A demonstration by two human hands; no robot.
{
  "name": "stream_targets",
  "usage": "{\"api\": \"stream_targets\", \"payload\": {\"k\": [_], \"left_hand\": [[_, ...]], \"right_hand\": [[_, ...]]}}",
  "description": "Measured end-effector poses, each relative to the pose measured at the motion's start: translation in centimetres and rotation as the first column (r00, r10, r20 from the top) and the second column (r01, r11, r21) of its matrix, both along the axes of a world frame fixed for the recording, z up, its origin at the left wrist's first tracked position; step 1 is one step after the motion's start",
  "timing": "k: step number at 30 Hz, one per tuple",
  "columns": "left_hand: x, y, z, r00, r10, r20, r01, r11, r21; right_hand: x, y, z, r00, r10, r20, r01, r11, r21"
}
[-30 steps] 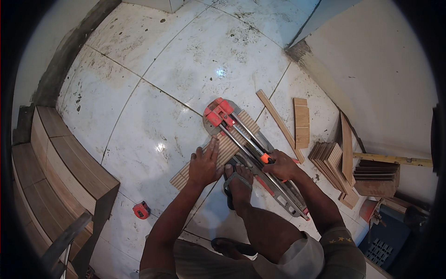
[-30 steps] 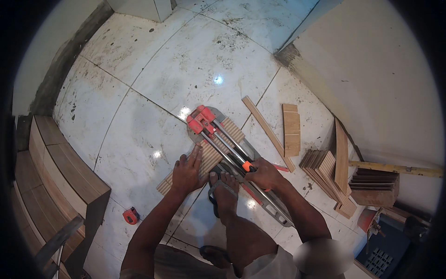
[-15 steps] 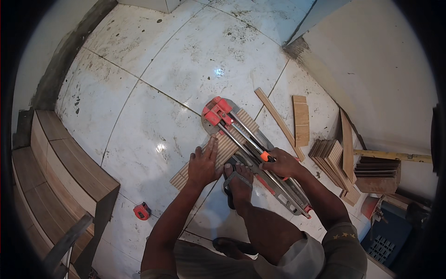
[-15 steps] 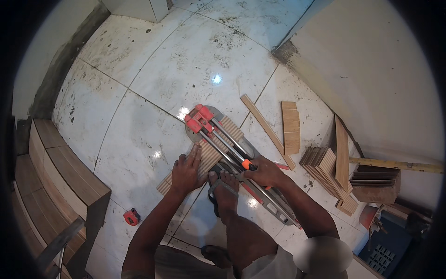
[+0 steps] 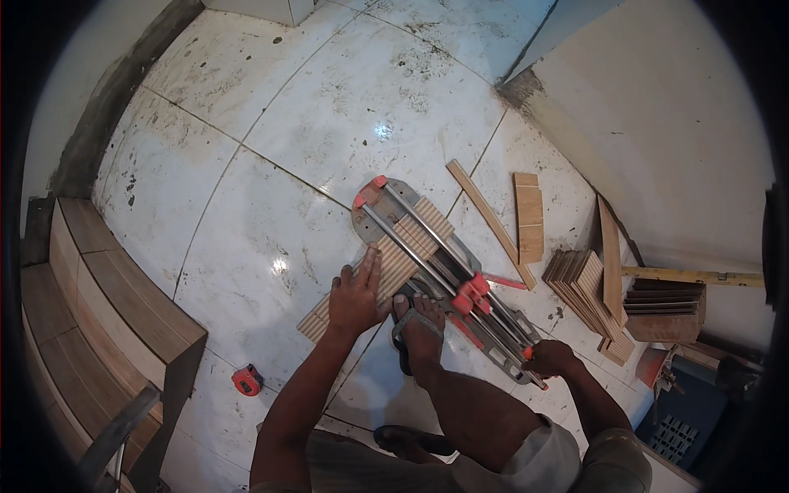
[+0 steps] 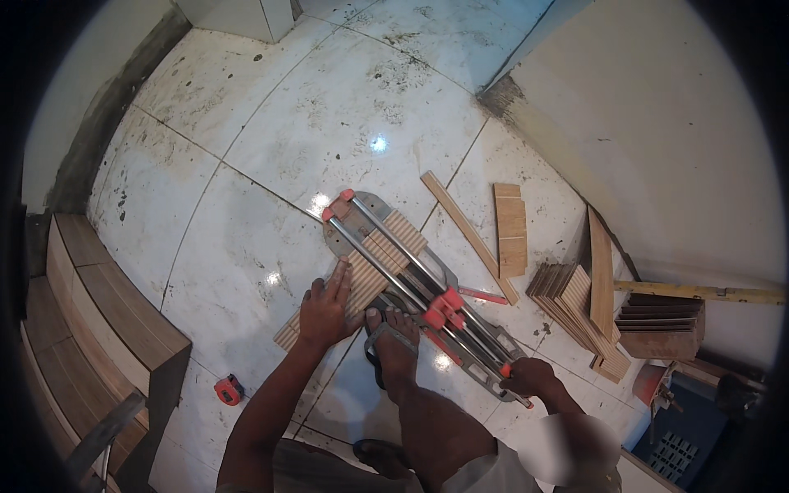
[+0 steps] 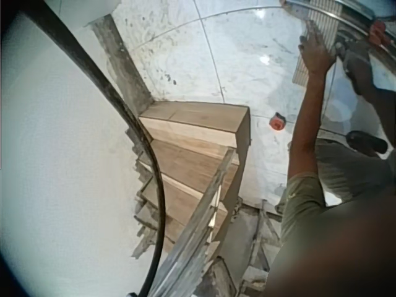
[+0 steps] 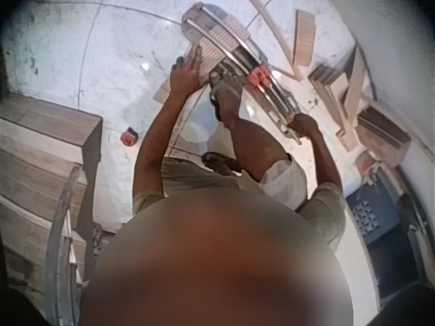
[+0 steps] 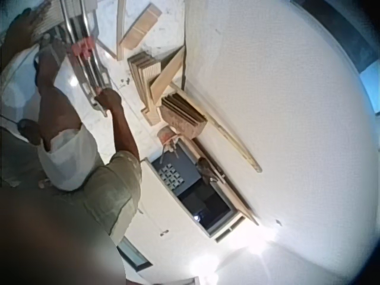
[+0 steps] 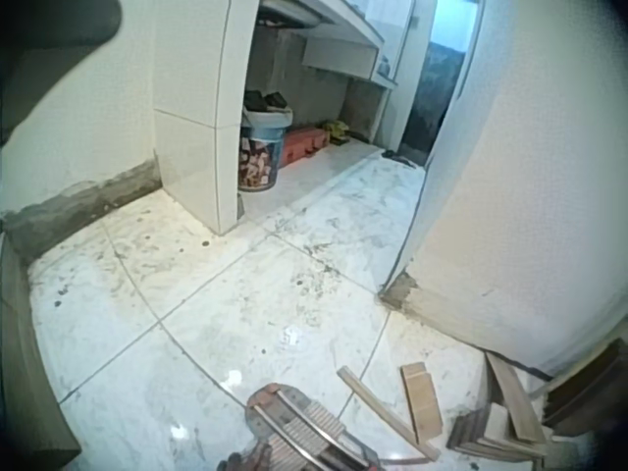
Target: The recorder is measuring and cutting tiles, then applying cement to the stairs and placing tiles on them.
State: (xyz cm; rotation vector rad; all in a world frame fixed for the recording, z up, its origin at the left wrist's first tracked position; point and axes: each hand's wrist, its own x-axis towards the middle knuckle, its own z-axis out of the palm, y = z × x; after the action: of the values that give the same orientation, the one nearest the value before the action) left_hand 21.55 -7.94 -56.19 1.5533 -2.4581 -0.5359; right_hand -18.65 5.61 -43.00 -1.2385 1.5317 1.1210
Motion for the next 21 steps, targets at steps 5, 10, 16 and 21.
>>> {"api": "stream_targets", "payload": {"k": [5, 10, 16, 21], "left_hand": [[1.0, 0.4, 0.7, 0.999, 0.033, -0.037, -0.031, 0.998, 0.051], [4.2, 4.8, 1.9, 0.985, 0.161, -0.056, -0.154, 0.982, 0.114], [8.4, 9.4, 3.9, 0.911, 0.413, -0.013, -0.396, 0.881, 0.257], [12.2, 11.4, 4.1, 0.811, 0.564, -0.156, -0.464, 0.782, 0.416]], "right_hand": [[1.1, -4.7, -1.0, 0.998, 0.062, 0.008, -0.062, 0.998, -0.032], [7.3, -14.3, -7.8, 0.887, -0.010, 0.462, 0.382, 0.578, -0.721], [10.4, -21.5, -16.5, 0.868, 0.072, 0.491, 0.414, 0.442, -0.796], [6.7, -22.0, -16.6, 0.809, 0.139, 0.572, 0.516, 0.300, -0.802]]}}
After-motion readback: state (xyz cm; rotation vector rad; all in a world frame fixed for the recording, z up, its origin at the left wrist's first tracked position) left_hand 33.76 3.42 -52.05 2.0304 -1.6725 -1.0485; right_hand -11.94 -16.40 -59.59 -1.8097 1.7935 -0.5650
